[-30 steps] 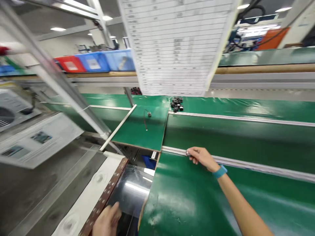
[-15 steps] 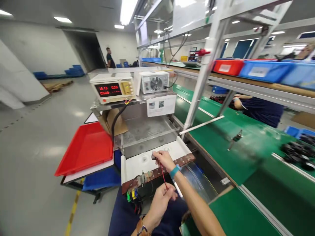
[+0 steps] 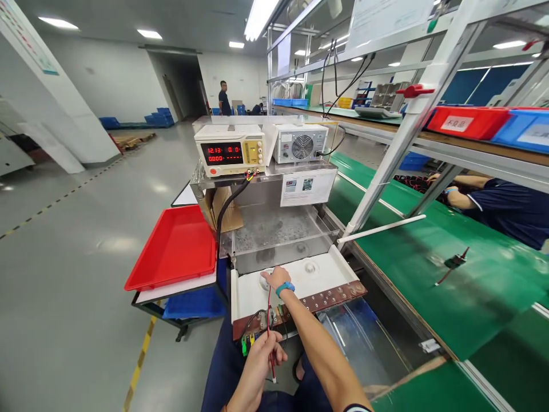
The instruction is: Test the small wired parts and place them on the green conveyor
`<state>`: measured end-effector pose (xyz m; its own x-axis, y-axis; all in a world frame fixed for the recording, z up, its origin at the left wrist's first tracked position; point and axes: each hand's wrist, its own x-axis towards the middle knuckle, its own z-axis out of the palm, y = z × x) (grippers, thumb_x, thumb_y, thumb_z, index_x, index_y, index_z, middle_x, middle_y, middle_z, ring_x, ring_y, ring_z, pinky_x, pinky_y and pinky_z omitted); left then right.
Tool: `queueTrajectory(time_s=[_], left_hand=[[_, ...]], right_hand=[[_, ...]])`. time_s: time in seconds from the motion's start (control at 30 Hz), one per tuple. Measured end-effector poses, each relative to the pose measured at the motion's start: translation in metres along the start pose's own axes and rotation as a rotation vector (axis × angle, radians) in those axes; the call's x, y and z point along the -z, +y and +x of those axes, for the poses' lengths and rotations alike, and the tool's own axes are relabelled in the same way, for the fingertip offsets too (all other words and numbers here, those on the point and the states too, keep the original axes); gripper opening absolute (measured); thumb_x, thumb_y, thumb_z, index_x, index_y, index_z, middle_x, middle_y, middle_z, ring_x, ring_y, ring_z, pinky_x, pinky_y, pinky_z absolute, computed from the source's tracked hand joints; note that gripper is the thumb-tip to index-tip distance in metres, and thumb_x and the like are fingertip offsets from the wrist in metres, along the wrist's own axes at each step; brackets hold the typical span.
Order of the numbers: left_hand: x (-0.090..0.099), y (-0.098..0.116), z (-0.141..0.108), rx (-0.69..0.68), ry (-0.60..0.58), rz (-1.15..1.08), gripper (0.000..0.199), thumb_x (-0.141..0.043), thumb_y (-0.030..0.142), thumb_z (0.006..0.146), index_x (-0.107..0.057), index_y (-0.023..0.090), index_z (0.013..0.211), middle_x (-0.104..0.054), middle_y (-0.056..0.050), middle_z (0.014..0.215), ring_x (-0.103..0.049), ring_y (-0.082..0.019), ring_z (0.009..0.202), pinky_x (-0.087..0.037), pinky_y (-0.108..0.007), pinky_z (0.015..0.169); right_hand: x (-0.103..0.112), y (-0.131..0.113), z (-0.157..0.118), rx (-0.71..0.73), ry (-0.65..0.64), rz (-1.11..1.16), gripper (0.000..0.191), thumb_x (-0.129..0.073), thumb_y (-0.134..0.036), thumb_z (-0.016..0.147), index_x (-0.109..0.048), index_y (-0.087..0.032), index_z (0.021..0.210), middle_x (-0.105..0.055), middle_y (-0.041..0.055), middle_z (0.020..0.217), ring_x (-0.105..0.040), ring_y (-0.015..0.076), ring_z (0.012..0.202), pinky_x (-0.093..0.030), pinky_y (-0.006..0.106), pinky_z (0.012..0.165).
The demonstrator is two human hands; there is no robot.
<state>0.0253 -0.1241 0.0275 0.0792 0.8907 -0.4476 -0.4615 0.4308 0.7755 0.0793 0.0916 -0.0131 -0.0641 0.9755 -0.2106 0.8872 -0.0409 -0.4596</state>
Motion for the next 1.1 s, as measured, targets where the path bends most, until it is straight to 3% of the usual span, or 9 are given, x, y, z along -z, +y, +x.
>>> queueTrajectory(time_s=[0.07, 0.17, 0.27, 0.33, 0.4, 0.5, 0.73, 0.9, 1.1], left_hand=[[0.000, 0.003, 0.000, 0.020, -0.021, -0.017, 0.063, -0.066, 0.076, 0.062, -0.057, 0.016, 0.081, -0.055, 0.003, 0.049, -0.058, -0.015, 0.052, -0.036, -0.024, 0.053], [0.001, 0.011, -0.004, 0.044, -0.041, -0.030, 0.059, -0.062, 0.074, 0.069, -0.055, 0.016, 0.082, -0.054, 0.004, 0.049, -0.059, -0.015, 0.050, -0.036, -0.024, 0.051], [0.002, 0.020, -0.009, 0.070, -0.104, -0.029, 0.052, -0.063, 0.067, 0.074, -0.054, 0.017, 0.084, -0.055, 0.003, 0.051, -0.062, -0.015, 0.052, -0.038, -0.023, 0.051], [0.001, 0.026, -0.013, 0.098, -0.177, -0.014, 0.047, -0.065, 0.060, 0.076, -0.054, 0.016, 0.087, -0.059, 0.002, 0.055, -0.064, -0.016, 0.056, -0.041, -0.023, 0.052], [0.000, 0.032, -0.016, 0.140, -0.251, 0.016, 0.043, -0.066, 0.056, 0.077, -0.055, 0.016, 0.089, -0.063, -0.001, 0.061, -0.067, -0.018, 0.062, -0.043, -0.022, 0.052], [-0.001, 0.041, -0.015, 0.164, -0.300, 0.084, 0.043, -0.067, 0.054, 0.077, -0.058, 0.014, 0.089, -0.068, -0.007, 0.074, -0.069, -0.019, 0.068, -0.046, -0.023, 0.053], [-0.003, 0.067, 0.019, 0.029, -0.193, 0.210, 0.047, -0.071, 0.055, 0.074, -0.066, 0.011, 0.087, -0.068, -0.010, 0.088, -0.065, -0.014, 0.071, -0.050, -0.022, 0.060], [-0.006, 0.070, 0.052, -0.036, -0.115, 0.330, 0.051, -0.073, 0.057, 0.069, -0.067, 0.011, 0.090, -0.067, -0.006, 0.071, -0.062, -0.015, 0.064, -0.052, -0.028, 0.067], [-0.001, 0.056, 0.097, -0.355, 0.100, 0.788, 0.027, -0.062, 0.041, 0.074, -0.070, 0.015, 0.079, -0.071, -0.007, 0.074, -0.063, -0.021, 0.071, -0.048, -0.032, 0.070]], right_hand=[[0.000, 0.009, 0.002, 0.021, -0.090, 0.113, 0.055, -0.036, -0.058, 0.094, -0.068, -0.014, 0.088, -0.070, 0.0133, 0.072, -0.066, 0.0208, 0.064, -0.044, 0.027, 0.062], [-0.002, 0.027, 0.004, 0.032, -0.174, 0.249, 0.046, -0.023, -0.037, 0.100, -0.063, -0.014, 0.104, -0.069, 0.0071, 0.067, -0.059, 0.0155, 0.049, -0.042, 0.025, 0.058], [-0.008, 0.038, 0.004, 0.082, -0.150, 0.193, 0.033, -0.037, -0.020, 0.091, -0.057, -0.016, 0.118, -0.070, 0.0049, 0.078, -0.062, 0.0161, 0.062, -0.041, 0.025, 0.064], [-0.012, 0.039, 0.004, 0.164, -0.112, 0.086, 0.041, -0.049, -0.017, 0.084, -0.053, -0.018, 0.124, -0.070, 0.0053, 0.090, -0.064, 0.0188, 0.079, -0.040, 0.025, 0.070], [-0.015, 0.037, 0.004, 0.232, -0.092, -0.018, 0.046, -0.057, -0.022, 0.079, -0.052, -0.019, 0.126, -0.069, 0.0069, 0.102, -0.063, 0.0214, 0.091, -0.039, 0.026, 0.073], [-0.015, 0.034, 0.004, 0.286, -0.106, -0.104, 0.045, -0.062, -0.035, 0.080, -0.054, -0.022, 0.123, -0.065, 0.0079, 0.113, -0.062, 0.0221, 0.092, -0.038, 0.027, 0.073], [-0.006, 0.035, 0.013, 0.292, -0.183, -0.126, 0.039, -0.064, -0.039, 0.081, -0.057, -0.025, 0.117, -0.069, 0.0062, 0.106, -0.063, 0.0232, 0.096, -0.037, 0.027, 0.072], [-0.003, 0.040, 0.014, 0.323, -0.174, -0.085, 0.042, -0.064, -0.044, 0.081, -0.058, -0.026, 0.118, -0.071, 0.0041, 0.102, -0.064, 0.0225, 0.097, -0.037, 0.026, 0.076], [-0.005, 0.044, 0.016, 0.312, -0.139, -0.063, 0.043, -0.066, -0.046, 0.078, -0.061, -0.026, 0.115, -0.072, 0.0036, 0.098, -0.065, 0.0230, 0.096, -0.039, 0.027, 0.078]])
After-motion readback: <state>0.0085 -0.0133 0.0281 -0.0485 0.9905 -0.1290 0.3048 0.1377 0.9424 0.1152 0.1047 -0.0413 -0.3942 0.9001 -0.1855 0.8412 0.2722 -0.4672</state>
